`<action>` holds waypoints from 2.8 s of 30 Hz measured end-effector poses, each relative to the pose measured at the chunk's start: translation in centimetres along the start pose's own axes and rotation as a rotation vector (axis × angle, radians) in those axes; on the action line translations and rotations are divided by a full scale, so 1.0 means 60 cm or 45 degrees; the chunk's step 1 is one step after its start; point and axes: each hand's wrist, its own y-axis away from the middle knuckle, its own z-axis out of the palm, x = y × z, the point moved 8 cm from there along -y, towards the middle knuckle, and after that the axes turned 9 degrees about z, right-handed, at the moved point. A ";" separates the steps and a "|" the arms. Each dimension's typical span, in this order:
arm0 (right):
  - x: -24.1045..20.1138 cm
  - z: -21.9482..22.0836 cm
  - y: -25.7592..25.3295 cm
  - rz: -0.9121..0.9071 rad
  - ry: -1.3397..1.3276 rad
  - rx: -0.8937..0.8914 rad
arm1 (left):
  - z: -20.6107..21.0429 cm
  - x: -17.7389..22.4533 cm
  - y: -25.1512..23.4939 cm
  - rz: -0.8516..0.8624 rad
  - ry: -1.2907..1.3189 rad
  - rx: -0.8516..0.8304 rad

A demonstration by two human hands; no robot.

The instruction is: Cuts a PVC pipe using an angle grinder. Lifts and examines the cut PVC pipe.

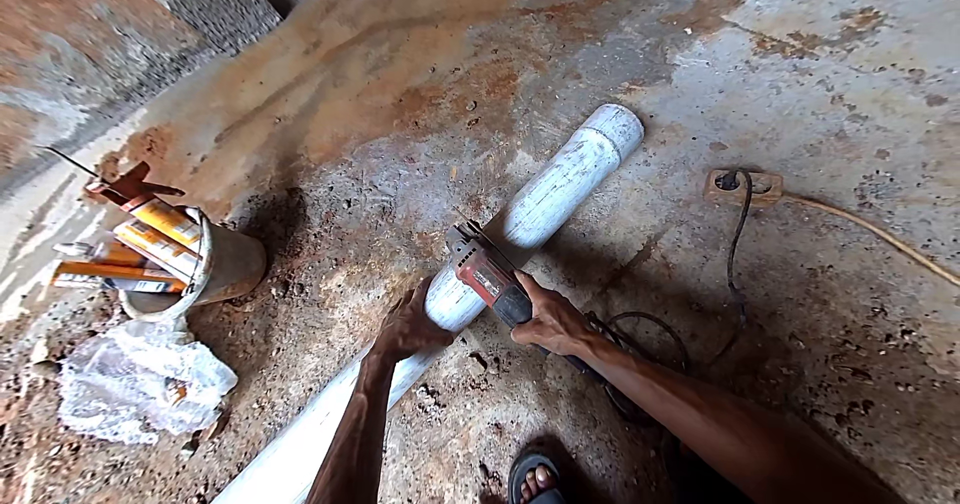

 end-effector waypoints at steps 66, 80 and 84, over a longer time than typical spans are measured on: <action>-0.004 -0.108 0.061 -0.174 -0.385 0.236 | 0.044 0.003 0.009 0.184 0.257 -0.315; 0.017 -0.177 0.068 -0.218 -0.554 0.433 | -0.067 0.043 0.058 0.362 -0.122 0.363; 0.017 -0.173 0.064 -0.240 -0.603 0.387 | 0.039 0.065 0.060 0.443 -0.489 0.767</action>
